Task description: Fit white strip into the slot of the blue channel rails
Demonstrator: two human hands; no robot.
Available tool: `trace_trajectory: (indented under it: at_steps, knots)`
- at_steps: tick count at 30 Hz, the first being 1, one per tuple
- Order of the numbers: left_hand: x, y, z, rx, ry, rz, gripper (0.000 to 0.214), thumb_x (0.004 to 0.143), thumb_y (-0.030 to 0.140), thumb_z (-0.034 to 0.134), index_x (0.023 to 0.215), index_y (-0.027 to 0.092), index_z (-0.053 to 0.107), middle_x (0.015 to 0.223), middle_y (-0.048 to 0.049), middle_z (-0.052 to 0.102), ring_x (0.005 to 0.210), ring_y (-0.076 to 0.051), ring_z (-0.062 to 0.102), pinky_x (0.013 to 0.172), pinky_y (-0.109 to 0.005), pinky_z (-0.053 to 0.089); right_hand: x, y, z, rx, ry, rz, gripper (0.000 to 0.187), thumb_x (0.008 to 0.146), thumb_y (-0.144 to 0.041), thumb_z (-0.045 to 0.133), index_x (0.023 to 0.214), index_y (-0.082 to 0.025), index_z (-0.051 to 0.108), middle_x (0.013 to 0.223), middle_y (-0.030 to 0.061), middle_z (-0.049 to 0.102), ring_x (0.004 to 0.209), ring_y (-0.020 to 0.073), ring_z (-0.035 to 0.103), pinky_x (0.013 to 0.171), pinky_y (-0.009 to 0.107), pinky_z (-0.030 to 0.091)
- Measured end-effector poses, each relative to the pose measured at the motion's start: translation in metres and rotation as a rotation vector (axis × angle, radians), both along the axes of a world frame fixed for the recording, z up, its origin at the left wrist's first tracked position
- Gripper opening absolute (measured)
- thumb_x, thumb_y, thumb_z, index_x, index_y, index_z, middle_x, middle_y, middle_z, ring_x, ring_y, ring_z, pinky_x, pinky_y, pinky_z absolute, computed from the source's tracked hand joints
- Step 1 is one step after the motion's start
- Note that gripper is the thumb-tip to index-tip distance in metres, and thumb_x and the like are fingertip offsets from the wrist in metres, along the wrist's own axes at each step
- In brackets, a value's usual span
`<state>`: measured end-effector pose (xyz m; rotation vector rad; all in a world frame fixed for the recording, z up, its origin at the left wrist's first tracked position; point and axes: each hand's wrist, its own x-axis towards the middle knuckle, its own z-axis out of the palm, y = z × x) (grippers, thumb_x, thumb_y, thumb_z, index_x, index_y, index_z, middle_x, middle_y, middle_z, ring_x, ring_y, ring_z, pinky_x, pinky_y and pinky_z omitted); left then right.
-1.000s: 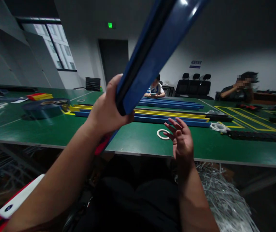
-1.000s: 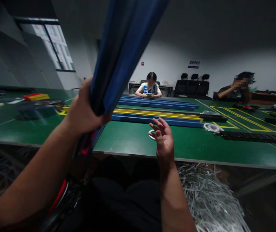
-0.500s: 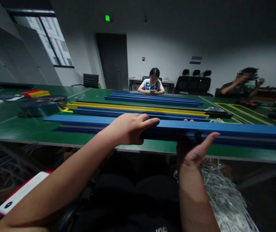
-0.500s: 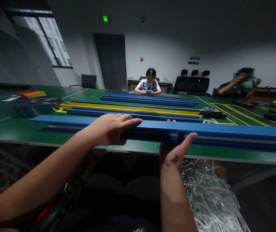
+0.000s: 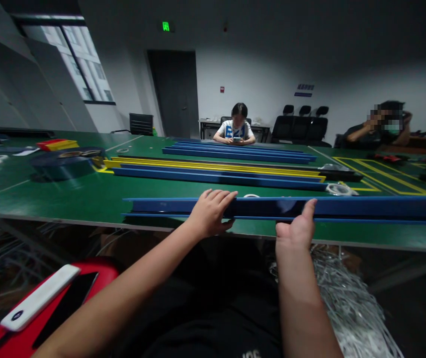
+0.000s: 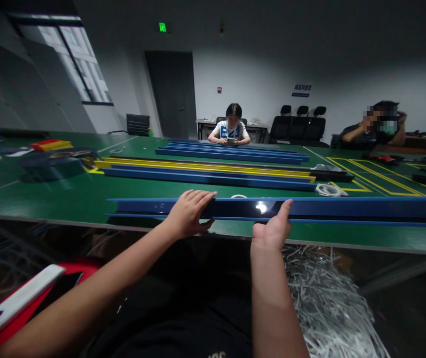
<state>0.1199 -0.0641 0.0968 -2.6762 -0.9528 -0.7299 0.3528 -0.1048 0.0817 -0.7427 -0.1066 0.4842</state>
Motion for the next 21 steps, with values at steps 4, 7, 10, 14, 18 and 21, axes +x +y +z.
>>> trace_trajectory:
  at_steps: [4,7,10,14,18,21]
  knots:
    - [0.008,0.013,-0.017,-0.031,-0.011,0.113,0.077,0.073,0.058,0.069,0.134,0.016,0.047,0.119,-0.0157,0.061,0.112,-0.031,0.054,0.097,-0.044,0.038,0.016,0.002,-0.006,-0.106,0.092,-0.009,0.047,0.073,-0.046,0.067,0.111,-0.019,0.058,0.110,0.0035,0.065,0.095,0.0173,0.065,0.084,0.042,0.056]
    - [0.013,0.022,-0.027,-0.057,0.037,0.117,0.070,0.070,0.063,0.069,0.121,0.016,0.056,0.109,-0.0145,0.065,0.105,-0.031,0.057,0.091,-0.041,0.040,0.029,0.006,-0.013,-0.193,0.178,0.042,0.033,0.073,-0.034,0.061,0.103,-0.019,0.058,0.102,0.0017,0.065,0.089,0.0173,0.064,0.084,0.043,0.056]
    - [0.017,0.028,-0.037,-0.060,0.056,0.113,0.074,0.066,0.068,0.070,0.117,0.016,0.057,0.105,-0.0138,0.065,0.104,-0.031,0.058,0.088,-0.040,0.041,0.043,0.010,-0.020,-0.244,0.284,0.134,0.027,0.073,-0.030,0.056,0.098,-0.020,0.056,0.098,0.0012,0.064,0.087,0.0175,0.063,0.084,0.045,0.055]
    - [0.021,0.030,-0.044,-0.083,0.080,0.096,0.074,0.064,0.072,0.069,0.113,0.017,0.059,0.101,-0.0118,0.067,0.100,-0.030,0.059,0.085,-0.039,0.042,0.056,0.012,-0.028,-0.292,0.296,0.093,0.027,0.071,-0.028,0.053,0.097,-0.022,0.052,0.100,0.0011,0.062,0.087,0.0164,0.062,0.082,0.045,0.055]
    - [0.026,0.030,-0.044,-0.121,0.080,0.105,0.072,0.066,0.071,0.068,0.113,0.018,0.059,0.103,-0.0119,0.067,0.101,-0.029,0.060,0.086,-0.038,0.042,0.073,0.007,-0.031,-0.408,0.224,-0.213,0.035,0.066,-0.033,0.060,0.097,-0.022,0.048,0.112,0.0031,0.057,0.096,0.0166,0.061,0.081,0.040,0.056]
    - [0.028,0.030,-0.044,-0.152,0.093,0.102,0.070,0.066,0.070,0.069,0.111,0.018,0.060,0.103,-0.0118,0.068,0.101,-0.029,0.060,0.086,-0.037,0.042,0.088,0.002,-0.034,-0.445,0.182,-0.329,0.035,0.066,-0.038,0.060,0.095,-0.022,0.047,0.116,0.0053,0.055,0.102,0.0177,0.060,0.082,0.040,0.057]
